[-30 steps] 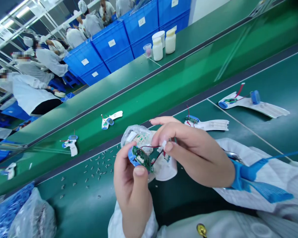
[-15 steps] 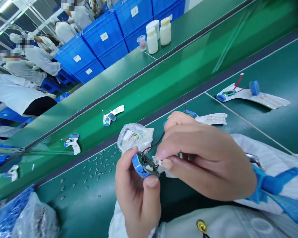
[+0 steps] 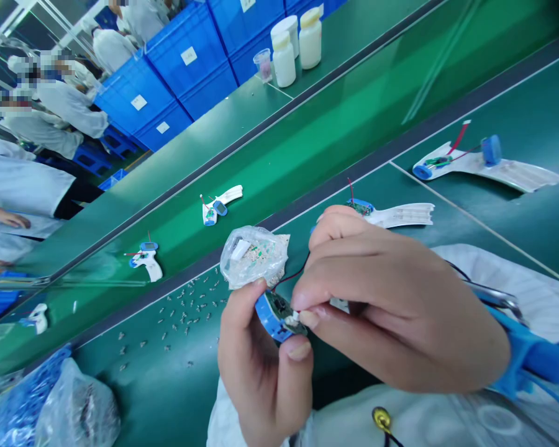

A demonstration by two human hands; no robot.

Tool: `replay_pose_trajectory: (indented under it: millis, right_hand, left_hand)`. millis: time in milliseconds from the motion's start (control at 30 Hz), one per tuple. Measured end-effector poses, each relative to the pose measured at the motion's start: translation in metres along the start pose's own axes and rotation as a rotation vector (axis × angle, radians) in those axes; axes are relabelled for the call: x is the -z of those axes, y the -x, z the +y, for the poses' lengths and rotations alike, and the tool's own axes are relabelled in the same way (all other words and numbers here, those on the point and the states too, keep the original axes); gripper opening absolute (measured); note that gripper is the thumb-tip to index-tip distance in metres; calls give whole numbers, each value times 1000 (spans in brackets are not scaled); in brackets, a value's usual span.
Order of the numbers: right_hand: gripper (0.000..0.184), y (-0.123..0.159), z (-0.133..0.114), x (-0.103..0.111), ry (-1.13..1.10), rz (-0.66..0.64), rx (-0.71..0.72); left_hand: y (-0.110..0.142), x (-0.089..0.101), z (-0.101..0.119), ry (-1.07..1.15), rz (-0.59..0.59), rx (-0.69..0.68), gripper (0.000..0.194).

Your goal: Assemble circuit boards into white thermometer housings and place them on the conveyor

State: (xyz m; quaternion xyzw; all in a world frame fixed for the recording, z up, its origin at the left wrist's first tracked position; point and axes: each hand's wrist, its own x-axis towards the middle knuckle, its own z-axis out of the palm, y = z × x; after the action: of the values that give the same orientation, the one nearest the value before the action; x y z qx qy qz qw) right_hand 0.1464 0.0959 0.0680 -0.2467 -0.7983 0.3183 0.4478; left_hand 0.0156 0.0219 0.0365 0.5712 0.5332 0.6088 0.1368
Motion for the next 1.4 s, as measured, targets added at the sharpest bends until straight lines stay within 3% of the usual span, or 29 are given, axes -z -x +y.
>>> replay_pose_trajectory:
  millis: [533,833,1033,1400]
  right_hand:
    - [24,4,-1,0,148,-45,13]
    - [27,3,0,-2,178,-71,16]
    - [29,4,0,-2,152,-74,-9]
    - [26,1,6,-10,69,-124,-69]
  left_hand:
    - [1,4,0,-99,-31,24,36]
    - [-5,10,1,-398,-100,-152,44]
    - [-5,14,-1,-422,-136,-176,51]
    - [10,5,-8,-547,-284,54,75]
